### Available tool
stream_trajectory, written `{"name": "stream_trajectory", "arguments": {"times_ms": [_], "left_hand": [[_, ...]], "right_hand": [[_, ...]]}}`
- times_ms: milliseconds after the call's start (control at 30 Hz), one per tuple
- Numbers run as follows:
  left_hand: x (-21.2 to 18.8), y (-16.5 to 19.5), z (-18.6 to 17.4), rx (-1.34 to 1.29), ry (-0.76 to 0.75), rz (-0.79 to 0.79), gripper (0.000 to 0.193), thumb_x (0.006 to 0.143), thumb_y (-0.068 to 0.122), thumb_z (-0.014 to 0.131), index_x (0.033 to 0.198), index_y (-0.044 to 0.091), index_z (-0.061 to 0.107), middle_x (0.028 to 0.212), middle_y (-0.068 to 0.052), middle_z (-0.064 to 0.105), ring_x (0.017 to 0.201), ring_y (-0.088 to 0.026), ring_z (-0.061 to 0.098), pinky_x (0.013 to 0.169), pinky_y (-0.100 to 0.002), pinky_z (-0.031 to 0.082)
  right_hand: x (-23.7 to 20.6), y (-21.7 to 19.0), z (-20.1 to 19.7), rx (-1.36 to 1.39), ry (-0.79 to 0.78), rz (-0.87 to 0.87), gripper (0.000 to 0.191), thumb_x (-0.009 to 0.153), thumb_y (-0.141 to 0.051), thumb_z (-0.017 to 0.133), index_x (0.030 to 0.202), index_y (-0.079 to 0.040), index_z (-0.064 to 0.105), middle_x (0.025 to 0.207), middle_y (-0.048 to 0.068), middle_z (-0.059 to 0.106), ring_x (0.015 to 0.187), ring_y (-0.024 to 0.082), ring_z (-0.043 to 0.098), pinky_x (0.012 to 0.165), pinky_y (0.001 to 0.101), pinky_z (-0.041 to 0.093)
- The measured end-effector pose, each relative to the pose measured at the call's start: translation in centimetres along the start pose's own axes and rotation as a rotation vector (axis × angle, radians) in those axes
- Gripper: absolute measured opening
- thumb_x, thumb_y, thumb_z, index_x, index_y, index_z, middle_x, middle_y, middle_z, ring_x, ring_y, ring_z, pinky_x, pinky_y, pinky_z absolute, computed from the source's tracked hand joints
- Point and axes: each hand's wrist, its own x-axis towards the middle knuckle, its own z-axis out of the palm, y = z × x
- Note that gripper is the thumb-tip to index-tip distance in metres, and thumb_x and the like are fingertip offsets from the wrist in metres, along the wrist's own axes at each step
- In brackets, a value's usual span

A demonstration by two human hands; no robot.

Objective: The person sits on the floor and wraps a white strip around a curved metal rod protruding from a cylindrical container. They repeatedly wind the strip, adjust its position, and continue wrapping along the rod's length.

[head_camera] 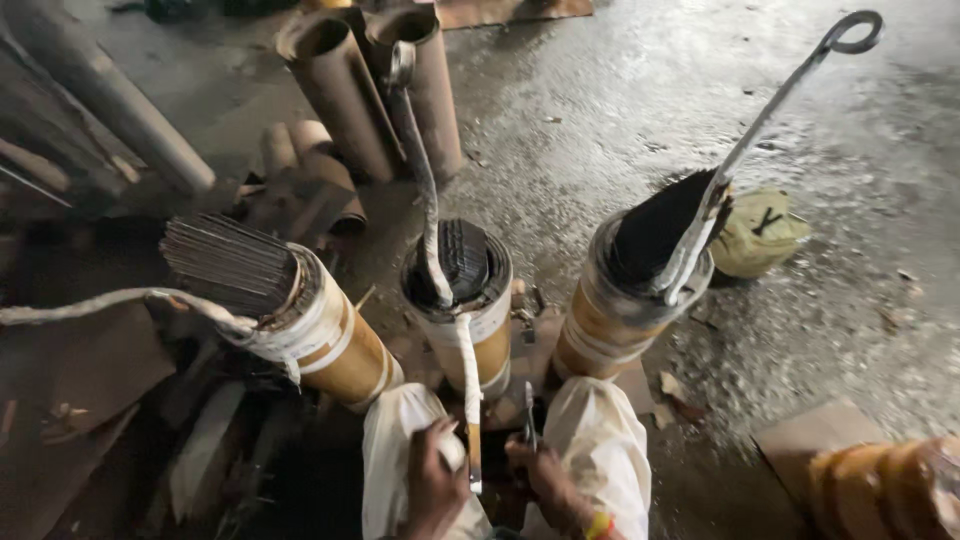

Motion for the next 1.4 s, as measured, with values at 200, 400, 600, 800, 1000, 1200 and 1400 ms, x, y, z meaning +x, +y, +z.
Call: {"name": "stream_trajectory", "arguments": {"times_ms": [200,400,600,800,1000,1200,1400], "left_hand": [[-2.4,2.3,-3.8,0.041,0.178,0.027,0.072,0.054,0.036,0.097,0.11,0.004,0.064,0.1,-0.015,0.069,0.097,-0.032,0.071,0.088,-0.042,0.056],[1.8,7.6,-4.9,0.142,0.375,0.437,0.076,0.065,0.045,0.094,0.121,0.004,0.061,0.095,-0.013,0.063,0.08,-0.025,0.062,0.07,-0.036,0.054],[1.5,10.5,-5.5,0.092,0.115,0.382,0.056,0.082,0.02,0.092,0.131,0.01,0.065,0.099,-0.011,0.064,0.075,-0.016,0.068,0.063,-0.028,0.058],[1.1,10.2,-4.7,0.116,0.227,0.446,0.066,0.076,0.015,0.089,0.137,0.013,0.063,0.098,-0.007,0.066,0.075,-0.018,0.067,0.065,-0.031,0.057],[2.0,8.1,-4.6,-0.017,0.185,0.609,0.063,0.08,0.012,0.085,0.138,0.006,0.061,0.095,-0.008,0.063,0.075,-0.022,0.066,0.066,-0.034,0.057],[3.1,7.3,-3.6,-0.144,0.173,0.7,0.053,0.082,0.015,0.083,0.13,0.008,0.063,0.1,-0.009,0.066,0.085,-0.026,0.068,0.074,-0.037,0.057],[5.6,7.5,-9.1,-0.148,0.134,0.699,0.042,0.084,0.018,0.08,0.122,0.009,0.064,0.106,-0.012,0.07,0.097,-0.03,0.07,0.085,-0.041,0.057]], "right_hand": [[8.8,-4.7,2.3,0.036,0.082,-0.08,0.042,0.092,-0.03,0.061,0.099,0.012,0.064,0.078,0.02,0.067,0.066,0.034,0.068,0.063,0.0446,0.056],[9.7,-5.2,4.3,-0.396,0.57,-0.076,0.08,0.077,-0.024,0.074,0.137,0.01,0.034,0.13,0.036,0.049,0.104,0.046,0.064,0.093,0.0483,0.057],[9.1,-4.6,3.7,-0.374,0.484,-0.231,0.089,0.074,-0.026,0.076,0.145,0.005,0.033,0.147,0.036,0.033,0.115,0.047,0.059,0.095,0.0477,0.055],[9.2,-5.1,1.3,-0.22,0.345,-0.451,0.063,0.081,-0.03,0.079,0.132,0.001,0.058,0.105,0.022,0.061,0.087,0.029,0.058,0.074,0.0419,0.051],[8.8,-5.7,1.3,-0.239,0.169,-0.465,0.041,0.085,-0.025,0.075,0.115,0.003,0.068,0.088,0.008,0.07,0.076,0.016,0.06,0.067,0.0338,0.05],[3.2,-13.3,2.1,-0.391,0.274,-0.976,0.037,0.1,-0.022,0.064,0.126,0.004,0.065,0.122,0.017,0.072,0.111,0.022,0.065,0.097,0.0315,0.048],[-9.8,-27.0,7.0,-0.306,-0.182,-1.274,0.043,0.11,-0.018,0.052,0.147,0.005,0.049,0.131,0.024,0.067,0.122,0.03,0.067,0.111,0.0408,0.053]]}}
